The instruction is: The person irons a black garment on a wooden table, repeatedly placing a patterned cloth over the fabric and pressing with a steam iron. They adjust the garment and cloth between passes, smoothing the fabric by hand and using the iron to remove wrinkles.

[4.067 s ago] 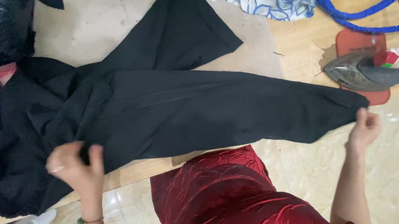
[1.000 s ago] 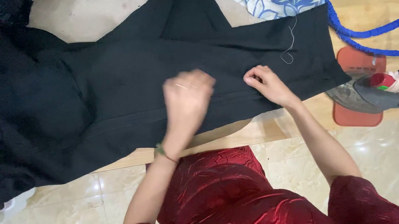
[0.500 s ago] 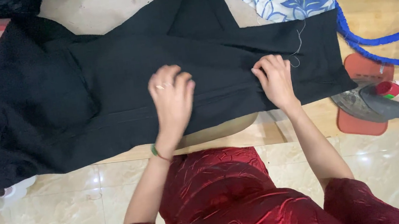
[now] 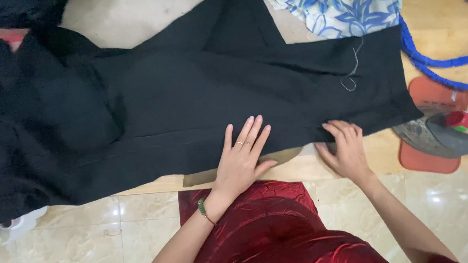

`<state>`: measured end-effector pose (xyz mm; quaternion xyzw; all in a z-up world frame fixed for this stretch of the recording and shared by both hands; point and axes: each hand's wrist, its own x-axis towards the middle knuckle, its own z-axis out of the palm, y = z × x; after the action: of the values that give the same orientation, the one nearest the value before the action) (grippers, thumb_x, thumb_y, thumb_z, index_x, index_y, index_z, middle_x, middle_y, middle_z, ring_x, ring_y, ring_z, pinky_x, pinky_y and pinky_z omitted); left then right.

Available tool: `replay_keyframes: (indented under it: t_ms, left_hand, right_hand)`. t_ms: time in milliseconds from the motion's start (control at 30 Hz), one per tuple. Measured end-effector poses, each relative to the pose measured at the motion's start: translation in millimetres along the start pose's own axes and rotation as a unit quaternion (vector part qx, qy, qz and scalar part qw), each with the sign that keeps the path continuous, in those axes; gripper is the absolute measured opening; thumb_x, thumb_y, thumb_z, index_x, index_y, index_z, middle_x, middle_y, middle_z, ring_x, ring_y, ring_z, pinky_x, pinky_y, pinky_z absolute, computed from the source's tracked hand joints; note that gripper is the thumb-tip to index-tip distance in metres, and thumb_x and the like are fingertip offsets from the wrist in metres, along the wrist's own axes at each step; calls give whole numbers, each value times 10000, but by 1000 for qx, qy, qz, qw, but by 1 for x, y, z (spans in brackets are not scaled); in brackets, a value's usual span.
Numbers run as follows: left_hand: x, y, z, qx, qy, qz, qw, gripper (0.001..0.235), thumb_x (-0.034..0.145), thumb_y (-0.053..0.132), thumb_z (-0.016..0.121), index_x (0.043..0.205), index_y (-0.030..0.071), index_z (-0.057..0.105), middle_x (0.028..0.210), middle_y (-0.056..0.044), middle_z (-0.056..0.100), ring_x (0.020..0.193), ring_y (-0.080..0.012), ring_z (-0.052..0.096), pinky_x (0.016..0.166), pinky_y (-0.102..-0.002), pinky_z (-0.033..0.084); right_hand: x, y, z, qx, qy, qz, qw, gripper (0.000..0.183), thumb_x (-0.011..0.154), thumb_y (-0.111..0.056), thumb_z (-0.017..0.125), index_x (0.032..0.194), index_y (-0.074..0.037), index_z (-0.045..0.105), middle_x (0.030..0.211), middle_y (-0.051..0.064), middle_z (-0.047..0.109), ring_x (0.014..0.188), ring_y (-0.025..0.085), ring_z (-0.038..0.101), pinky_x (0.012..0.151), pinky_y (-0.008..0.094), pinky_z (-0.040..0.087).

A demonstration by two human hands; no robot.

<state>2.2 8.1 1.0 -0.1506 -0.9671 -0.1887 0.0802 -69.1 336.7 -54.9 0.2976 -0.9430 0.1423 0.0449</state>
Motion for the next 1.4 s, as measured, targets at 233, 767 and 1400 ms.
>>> replay_keyframes:
  t_ms: [233, 767, 1400]
  left_hand:
    - [8, 24, 10, -21, -30, 10, 999, 730, 1031, 514, 526, 1636, 183, 286, 1715, -73, 238, 1582, -263, 208, 1253, -629, 84]
    - [41, 41, 20, 160, 18, -22, 987, 778, 959, 661, 560, 1468, 73, 546, 1295, -43, 580, 1156, -219, 528, 1018, -441, 420]
    - [-45, -10, -15, 153, 44, -146, 976, 837, 978, 683, 577, 1545, 75, 479, 1625, -116, 417, 1524, -289, 350, 1152, -702, 287]
  right_hand:
    - [9, -5, 34, 14, 23, -21, 999, 526, 827, -232, 729, 1333, -203, 590, 1150, -14, 635, 1159, 212, 619, 1032, 482, 350]
    - [-62, 192, -159, -263, -7, 166, 951, 746, 976, -595, 712, 1498, -62, 679, 1105, 155, 724, 939, 322, 673, 801, 428, 485]
    - [-8, 47, -217, 33, -282, 285, 915, 434, 776, -335, 838, 1153, -161, 714, 867, 21, 785, 744, 151, 605, 740, 312, 481]
